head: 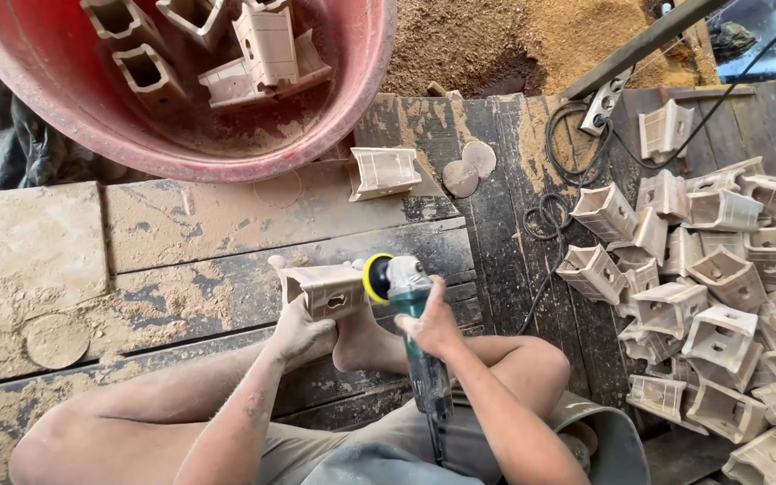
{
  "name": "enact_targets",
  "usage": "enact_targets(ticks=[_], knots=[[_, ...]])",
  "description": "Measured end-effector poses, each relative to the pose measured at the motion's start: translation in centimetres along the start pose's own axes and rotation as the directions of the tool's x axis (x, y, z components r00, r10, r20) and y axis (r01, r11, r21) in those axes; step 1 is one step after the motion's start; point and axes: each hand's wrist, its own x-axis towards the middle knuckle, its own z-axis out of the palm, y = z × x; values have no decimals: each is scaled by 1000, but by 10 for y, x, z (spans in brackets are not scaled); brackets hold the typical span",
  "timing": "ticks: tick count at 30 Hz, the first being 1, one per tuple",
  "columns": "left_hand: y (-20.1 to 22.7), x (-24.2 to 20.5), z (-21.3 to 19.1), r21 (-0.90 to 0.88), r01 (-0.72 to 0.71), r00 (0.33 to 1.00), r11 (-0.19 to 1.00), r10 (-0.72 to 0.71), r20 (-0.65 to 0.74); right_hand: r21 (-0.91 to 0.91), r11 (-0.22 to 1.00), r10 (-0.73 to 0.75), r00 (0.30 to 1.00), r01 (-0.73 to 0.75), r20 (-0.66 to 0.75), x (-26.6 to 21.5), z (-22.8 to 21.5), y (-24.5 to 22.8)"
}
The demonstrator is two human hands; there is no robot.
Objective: Sanding small wooden components using a handheld power sander while sitting on the floor.
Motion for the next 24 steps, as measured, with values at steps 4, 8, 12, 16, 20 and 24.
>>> enact_targets(ticks=[4,8,12,16,20,24], knots=[[10,-4,3,-2,25,1000,1000,-25,3,82,997,5,999,-3,-32,-10,-8,-4],[26,-9,10,138,109,994,984,-105,-39,174,968,-203,970,179,131,-56,-2,-59],[116,-39,4,230,-606,782,762,623,-4,94,961,-275,923,259,269,-70,1,-69],[76,-17,12,326,-222,970,919,242,-21,54,969,-249,938,243,243,-51,-1,-46],[-11,-8,13,383,-151,973,911,206,-108,-28,997,-62,993,65,96,-28,-9,-12],[-24,-4,15,443,-110,978,890,177,-113,-5,999,32,999,-32,-5,-28,-23,-1]])
